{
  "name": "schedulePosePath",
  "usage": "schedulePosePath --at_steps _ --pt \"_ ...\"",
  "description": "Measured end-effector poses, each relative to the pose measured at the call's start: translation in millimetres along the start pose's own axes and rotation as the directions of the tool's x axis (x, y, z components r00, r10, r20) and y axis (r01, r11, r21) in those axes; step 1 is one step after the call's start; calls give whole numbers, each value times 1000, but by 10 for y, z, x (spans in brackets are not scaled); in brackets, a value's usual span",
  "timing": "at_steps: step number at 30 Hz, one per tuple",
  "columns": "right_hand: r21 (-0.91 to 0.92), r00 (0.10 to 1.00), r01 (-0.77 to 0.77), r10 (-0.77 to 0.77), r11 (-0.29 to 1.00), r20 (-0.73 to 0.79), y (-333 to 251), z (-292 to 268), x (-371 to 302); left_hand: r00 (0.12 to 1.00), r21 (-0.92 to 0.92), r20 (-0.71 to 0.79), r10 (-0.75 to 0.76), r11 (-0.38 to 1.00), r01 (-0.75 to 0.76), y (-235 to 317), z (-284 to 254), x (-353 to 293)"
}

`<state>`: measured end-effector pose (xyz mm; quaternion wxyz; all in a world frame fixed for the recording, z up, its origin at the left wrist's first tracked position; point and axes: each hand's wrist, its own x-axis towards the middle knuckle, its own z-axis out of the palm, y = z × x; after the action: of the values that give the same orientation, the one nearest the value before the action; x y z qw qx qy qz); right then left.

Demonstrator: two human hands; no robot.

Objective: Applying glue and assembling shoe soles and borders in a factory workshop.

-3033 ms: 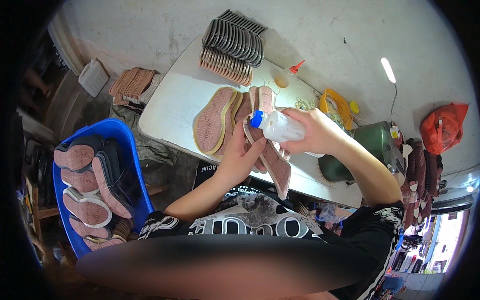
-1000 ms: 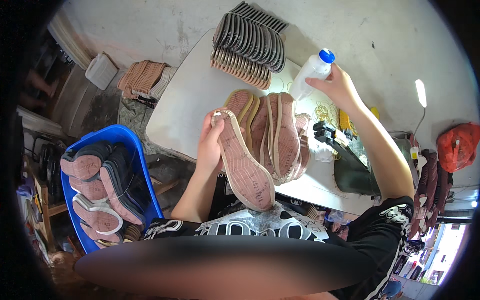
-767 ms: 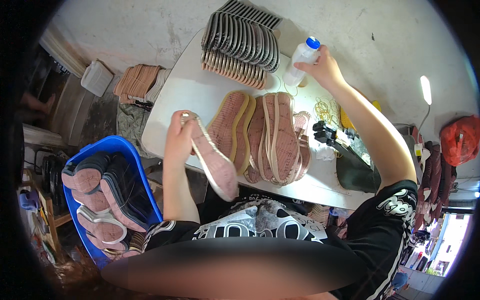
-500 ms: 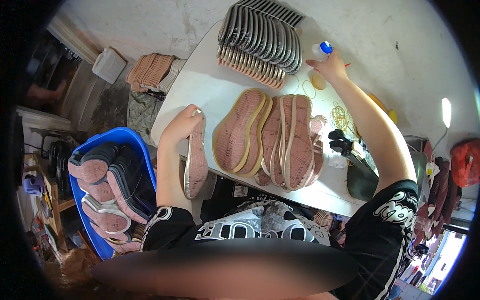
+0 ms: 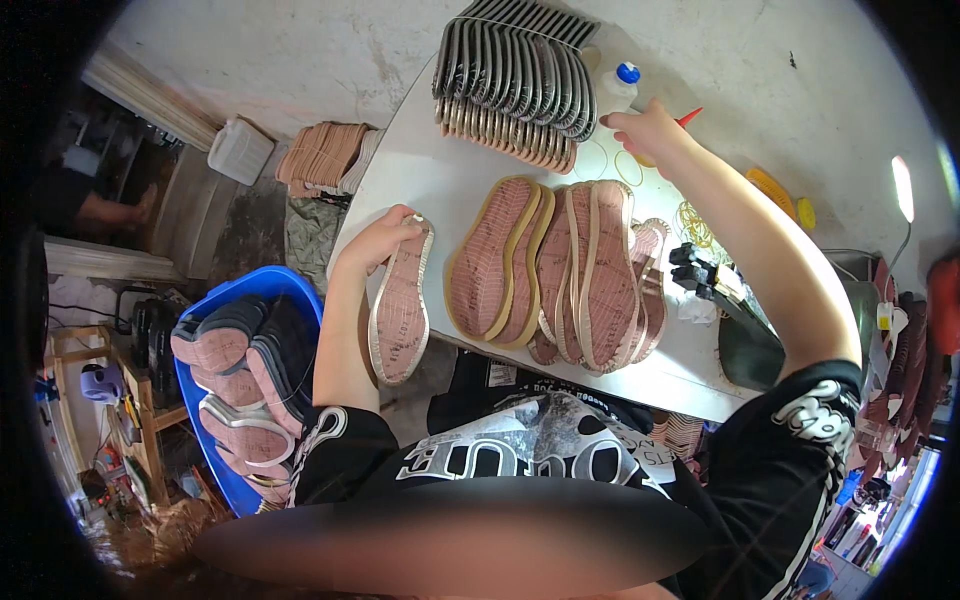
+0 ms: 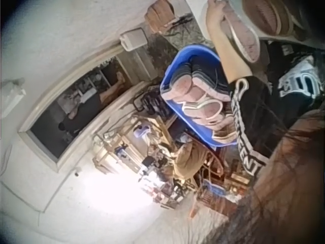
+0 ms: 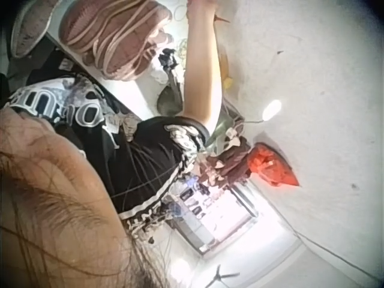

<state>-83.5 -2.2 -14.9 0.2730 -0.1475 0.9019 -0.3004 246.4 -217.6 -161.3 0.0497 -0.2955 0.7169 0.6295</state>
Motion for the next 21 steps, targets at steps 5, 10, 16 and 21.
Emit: schedulePosePath --at_steps 5,10,16,21 --pt "75 940 333 -337 940 49 -73 -160 -1288 976 355 202 -80 935 3 314 -79 162" --pt "135 771 628 -636 767 27 219 -139 -2115 942 693 70 328 664 -282 473 -172 537" --pt "472 851 434 -521 767 64 1278 37 -2704 772 861 -264 579 502 -82 543 560 119" --pt "818 896 102 -409 565 171 1661 535 -2873 890 783 -274 363 622 -13 525 1414 -259"
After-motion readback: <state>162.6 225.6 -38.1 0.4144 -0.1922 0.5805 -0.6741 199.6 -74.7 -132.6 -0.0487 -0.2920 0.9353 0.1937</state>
